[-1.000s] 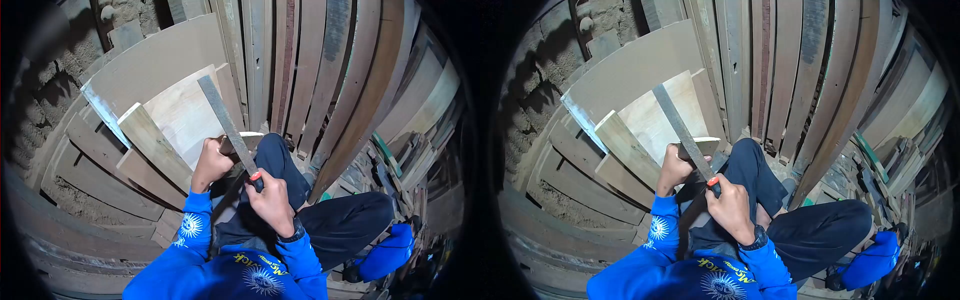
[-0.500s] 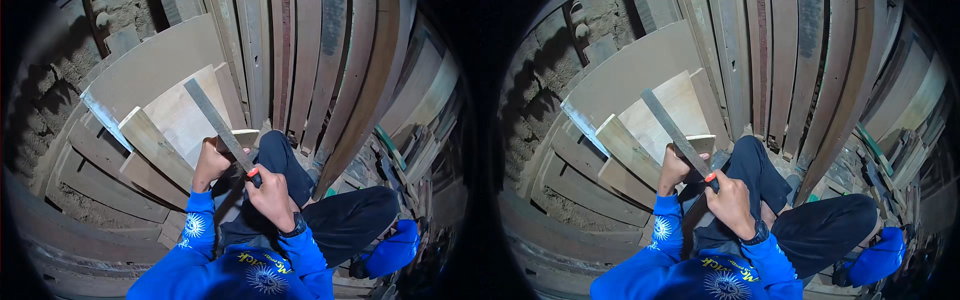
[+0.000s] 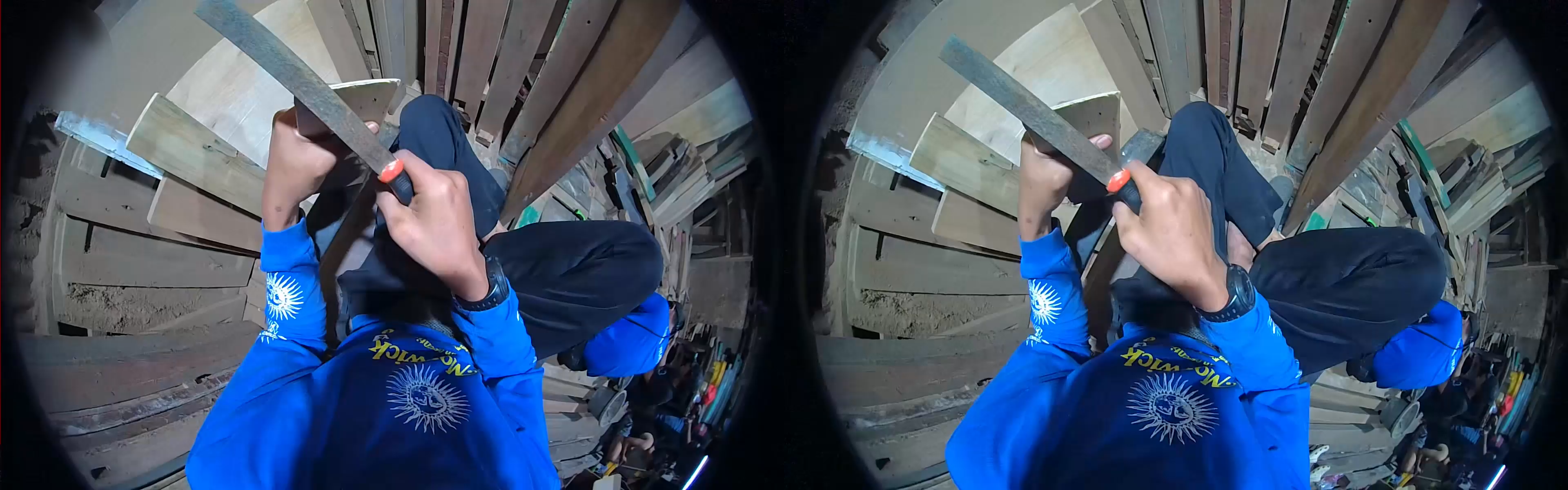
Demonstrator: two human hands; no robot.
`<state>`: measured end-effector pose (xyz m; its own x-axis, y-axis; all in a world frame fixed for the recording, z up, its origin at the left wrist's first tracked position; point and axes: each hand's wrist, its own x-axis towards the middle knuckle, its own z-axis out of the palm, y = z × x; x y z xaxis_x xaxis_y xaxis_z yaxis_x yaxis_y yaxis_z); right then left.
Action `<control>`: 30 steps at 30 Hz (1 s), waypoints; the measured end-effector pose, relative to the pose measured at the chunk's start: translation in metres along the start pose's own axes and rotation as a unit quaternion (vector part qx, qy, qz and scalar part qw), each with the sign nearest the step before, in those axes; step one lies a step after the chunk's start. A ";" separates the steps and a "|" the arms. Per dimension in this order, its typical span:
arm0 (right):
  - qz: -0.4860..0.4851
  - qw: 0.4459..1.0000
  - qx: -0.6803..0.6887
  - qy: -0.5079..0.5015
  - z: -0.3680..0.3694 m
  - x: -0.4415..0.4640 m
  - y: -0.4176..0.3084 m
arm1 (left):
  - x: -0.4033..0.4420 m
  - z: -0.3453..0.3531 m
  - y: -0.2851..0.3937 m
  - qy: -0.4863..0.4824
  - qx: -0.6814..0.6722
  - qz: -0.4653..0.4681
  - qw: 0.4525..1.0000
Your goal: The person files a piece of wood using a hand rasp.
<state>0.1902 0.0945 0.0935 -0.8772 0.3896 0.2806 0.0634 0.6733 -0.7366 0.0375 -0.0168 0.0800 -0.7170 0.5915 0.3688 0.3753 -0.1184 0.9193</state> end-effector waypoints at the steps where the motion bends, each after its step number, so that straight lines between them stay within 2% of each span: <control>1: 0.000 1.000 -0.001 -0.006 0.001 -0.003 0.006 | 0.000 -0.001 -0.001 0.005 -0.002 -0.004 1.000; 3: 0.005 1.000 0.000 -0.002 0.004 -0.013 0.015 | -0.001 -0.004 -0.003 0.017 0.009 -0.008 1.000; 4: 0.022 0.999 0.029 -0.009 0.007 -0.018 0.021 | 0.000 -0.004 -0.005 0.017 0.023 0.021 0.999; 5: 0.002 1.000 0.029 0.007 0.010 -0.020 0.025 | 0.000 -0.007 -0.003 0.002 0.054 0.020 0.998; 10: -0.030 0.999 0.001 0.032 0.004 -0.010 0.011 | 0.002 -0.001 -0.008 0.009 0.033 0.065 0.997; 11: 0.003 1.000 0.009 0.012 0.002 -0.006 0.001 | 0.000 0.003 0.000 0.019 0.022 0.064 0.998; 15: 0.009 0.999 0.033 -0.013 0.002 -0.002 -0.004 | 0.000 0.000 0.000 -0.007 0.009 0.025 1.000; 17: 0.054 0.997 0.019 -0.044 0.003 -0.009 0.001 | -0.001 0.004 0.005 0.032 -0.037 0.012 0.999; 19: 0.019 0.999 0.024 -0.021 0.009 -0.015 0.014 | -0.002 0.001 0.004 0.027 -0.019 0.010 0.999; 21: 0.045 0.998 0.008 -0.034 0.007 -0.019 0.016 | -0.003 0.002 0.007 0.018 0.003 -0.013 1.000; 23: -0.006 1.000 0.010 0.001 0.008 -0.017 0.014 | -0.005 -0.002 0.008 0.012 0.008 -0.051 0.999; 25: -0.013 1.000 0.001 -0.015 0.008 -0.009 0.007 | -0.004 0.004 0.009 0.028 -0.027 -0.011 0.999; 27: -0.013 1.000 -0.002 -0.019 0.008 -0.001 -0.002 | -0.009 0.001 0.011 0.018 0.031 -0.071 0.997; 29: -0.011 1.000 0.003 -0.018 0.012 0.000 -0.003 | -0.007 -0.001 0.011 0.002 0.040 -0.042 0.998; 30: -0.017 1.000 0.006 -0.012 0.013 -0.003 -0.001 | -0.005 0.003 0.011 0.022 0.040 0.030 0.999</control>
<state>0.1861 0.0844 0.0853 -0.8899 0.3510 0.2914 0.0269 0.6780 -0.7345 0.0465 -0.0185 0.0879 -0.7155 0.5499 0.4309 0.4629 -0.0887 0.8819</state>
